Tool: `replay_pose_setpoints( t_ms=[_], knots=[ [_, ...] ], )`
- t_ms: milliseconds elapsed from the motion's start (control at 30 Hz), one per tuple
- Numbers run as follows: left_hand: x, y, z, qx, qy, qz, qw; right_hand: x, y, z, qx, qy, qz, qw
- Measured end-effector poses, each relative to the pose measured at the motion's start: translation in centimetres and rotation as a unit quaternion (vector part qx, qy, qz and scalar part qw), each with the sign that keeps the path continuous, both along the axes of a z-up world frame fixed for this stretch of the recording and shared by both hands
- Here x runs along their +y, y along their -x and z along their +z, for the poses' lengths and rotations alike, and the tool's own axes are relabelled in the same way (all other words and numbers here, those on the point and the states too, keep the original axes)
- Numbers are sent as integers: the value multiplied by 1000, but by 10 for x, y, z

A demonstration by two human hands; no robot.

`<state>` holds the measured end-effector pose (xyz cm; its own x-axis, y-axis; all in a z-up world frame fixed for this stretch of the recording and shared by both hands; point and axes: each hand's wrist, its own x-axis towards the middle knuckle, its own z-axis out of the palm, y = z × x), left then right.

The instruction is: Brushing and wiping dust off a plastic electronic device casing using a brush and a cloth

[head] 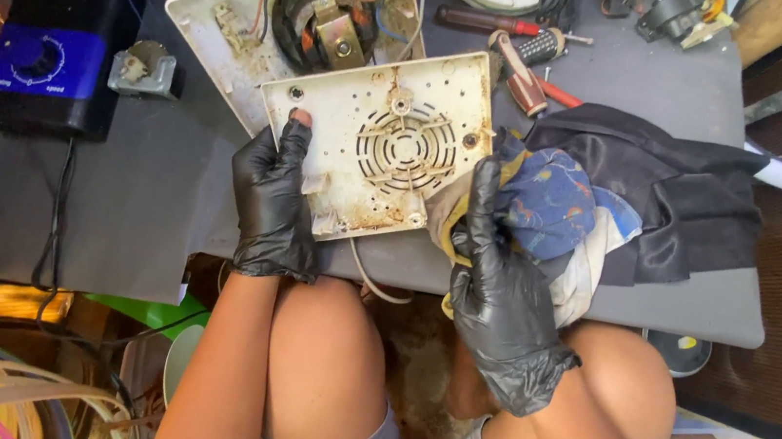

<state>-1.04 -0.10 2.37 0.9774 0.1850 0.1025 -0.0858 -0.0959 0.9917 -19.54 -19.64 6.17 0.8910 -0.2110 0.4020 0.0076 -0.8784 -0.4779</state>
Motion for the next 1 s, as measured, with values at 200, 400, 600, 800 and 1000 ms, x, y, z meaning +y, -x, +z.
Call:
replay_pose_setpoints(
  t_ms=[200,400,600,800,1000],
  knots=[
    [-1,-1,2,4,55,1,998,6,-5,15,-7,-77,35,996],
    [-4,-1,-7,-11,-6,-5,1000,2,-18,-22,29,43,6,999],
    [1,-3,-8,-22,5,20,1000,6,-2,14,76,79,-28,994],
    [6,-8,-19,-11,-25,-20,999,12,-7,14,124,-26,-39,991],
    [0,-4,-6,-30,-51,-13,998,18,-9,14,106,-30,-46,993]
  ],
)
